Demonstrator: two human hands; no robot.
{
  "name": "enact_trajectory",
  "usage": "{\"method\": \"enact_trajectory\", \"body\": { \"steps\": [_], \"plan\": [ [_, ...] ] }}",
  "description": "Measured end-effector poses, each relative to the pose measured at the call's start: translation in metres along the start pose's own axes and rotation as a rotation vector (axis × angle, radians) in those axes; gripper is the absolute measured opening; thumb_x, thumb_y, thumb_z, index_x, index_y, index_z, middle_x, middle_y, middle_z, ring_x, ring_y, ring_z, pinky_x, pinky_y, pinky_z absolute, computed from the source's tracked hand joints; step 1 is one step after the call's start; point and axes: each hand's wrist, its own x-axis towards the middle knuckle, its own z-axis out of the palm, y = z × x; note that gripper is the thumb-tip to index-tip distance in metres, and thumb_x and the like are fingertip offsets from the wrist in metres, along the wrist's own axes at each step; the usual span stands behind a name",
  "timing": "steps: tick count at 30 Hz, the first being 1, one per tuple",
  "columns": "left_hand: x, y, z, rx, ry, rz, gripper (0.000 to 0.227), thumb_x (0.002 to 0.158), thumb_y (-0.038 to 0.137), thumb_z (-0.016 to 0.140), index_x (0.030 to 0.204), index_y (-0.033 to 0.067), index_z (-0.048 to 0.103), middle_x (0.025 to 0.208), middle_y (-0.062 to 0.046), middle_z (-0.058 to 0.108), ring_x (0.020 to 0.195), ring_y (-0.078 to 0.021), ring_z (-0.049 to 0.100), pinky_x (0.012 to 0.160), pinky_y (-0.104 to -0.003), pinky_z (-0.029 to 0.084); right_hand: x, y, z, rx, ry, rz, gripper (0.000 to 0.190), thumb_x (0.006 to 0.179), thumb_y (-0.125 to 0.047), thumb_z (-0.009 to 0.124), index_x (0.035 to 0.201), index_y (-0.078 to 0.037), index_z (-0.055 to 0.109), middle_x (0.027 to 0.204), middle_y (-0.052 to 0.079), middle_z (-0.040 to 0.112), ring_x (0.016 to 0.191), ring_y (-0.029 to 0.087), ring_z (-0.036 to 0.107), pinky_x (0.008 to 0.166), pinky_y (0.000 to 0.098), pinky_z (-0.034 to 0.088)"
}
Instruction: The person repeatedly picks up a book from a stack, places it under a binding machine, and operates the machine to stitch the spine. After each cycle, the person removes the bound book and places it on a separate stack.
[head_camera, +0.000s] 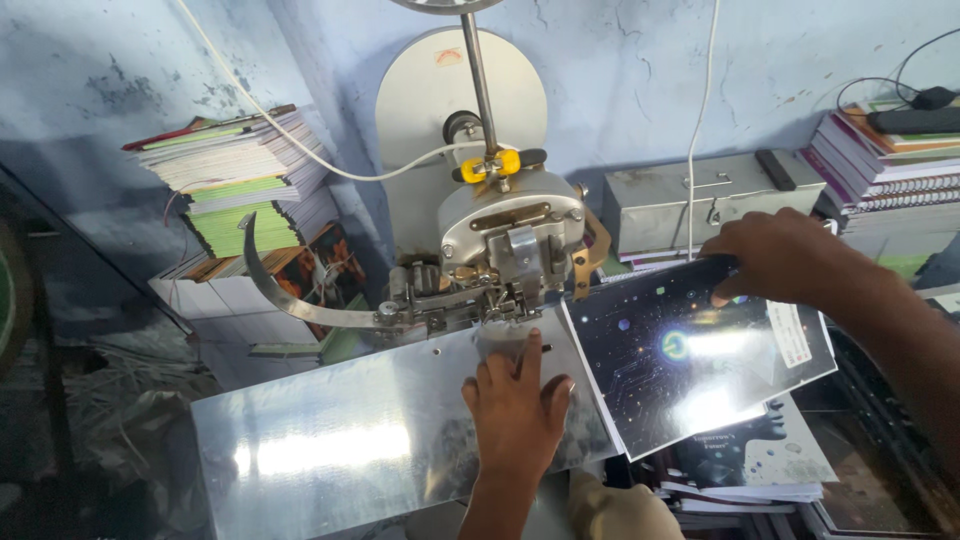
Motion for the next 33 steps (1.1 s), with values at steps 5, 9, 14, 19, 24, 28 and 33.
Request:
{"method": "enact_trajectory", "body": {
  "steps": [5,9,14,19,24,28,33],
  "plan": [
    [0.001,0.001,-0.002,0.010,0.020,0.004,0.072,0.082,0.047,0.077,0.143,0.0139,0.056,0.101,-0.012,0.053,0.095,-0.0301,0.051,0.084,-0.050,0.036,-0.015,0.002,-0.013,-0.043,-0.001,0.041,0.028,0.083,-0.036,0.079,0.108,-0.024,0.077,0.100,-0.001,0.076,0.099,0.019,0.073,0.095,0.0395,0.056],
    [0.001,0.002,-0.003,0.011,-0.041,-0.017,0.075,0.080,0.046,0.079,0.144,0.0140,0.055,0.100,-0.012,0.052,0.095,-0.0308,0.051,0.083,-0.050,0.036,-0.023,0.007,-0.015,-0.117,-0.035,0.062,0.024,0.090,-0.040,0.073,0.108,-0.023,0.075,0.102,-0.002,0.075,0.100,0.016,0.072,0.096,0.0376,0.056],
    [0.000,0.002,-0.002,0.021,-0.042,-0.012,0.076,0.080,0.046,0.079,0.145,0.0142,0.054,0.101,-0.012,0.051,0.095,-0.0312,0.051,0.084,-0.050,0.035,-0.031,0.017,-0.010,-0.174,-0.006,0.066,0.025,0.092,-0.042,0.069,0.110,-0.026,0.073,0.104,-0.006,0.074,0.104,0.014,0.070,0.100,0.0370,0.053],
    [-0.001,0.002,0.001,0.022,-0.019,-0.002,0.077,0.079,0.047,0.080,0.144,0.0151,0.055,0.101,-0.011,0.051,0.096,-0.0308,0.051,0.084,-0.051,0.035,-0.040,0.037,-0.008,-0.167,0.096,0.131,0.030,0.090,-0.047,0.069,0.112,-0.027,0.073,0.104,-0.004,0.075,0.100,0.015,0.071,0.094,0.0355,0.055],
    [-0.003,0.002,0.003,0.024,-0.021,-0.025,0.076,0.079,0.046,0.080,0.145,0.0168,0.055,0.101,-0.010,0.051,0.097,-0.0300,0.051,0.085,-0.051,0.035,-0.061,0.062,-0.013,-0.214,0.330,0.107,0.027,0.089,-0.046,0.069,0.104,-0.025,0.077,0.096,-0.005,0.076,0.085,0.014,0.074,0.075,0.0310,0.061],
    [-0.002,0.003,0.005,0.031,0.013,-0.018,0.078,0.077,0.045,0.081,0.145,0.0180,0.055,0.101,-0.010,0.050,0.097,-0.0301,0.051,0.085,-0.051,0.036,-0.075,0.085,-0.017,-0.236,0.441,0.134,0.027,0.088,-0.045,0.073,0.100,-0.023,0.080,0.090,-0.002,0.078,0.078,0.014,0.074,0.073,0.0300,0.060],
    [-0.003,0.005,0.005,0.024,-0.007,-0.051,0.078,0.076,0.045,0.081,0.145,0.0191,0.054,0.103,-0.011,0.049,0.099,-0.0303,0.051,0.086,-0.052,0.035,-0.087,0.098,-0.005,-0.218,0.651,0.144,0.024,0.089,-0.037,0.077,0.096,-0.014,0.080,0.089,0.002,0.077,0.072,0.014,0.072,0.069,0.0289,0.057]
  ]
}}
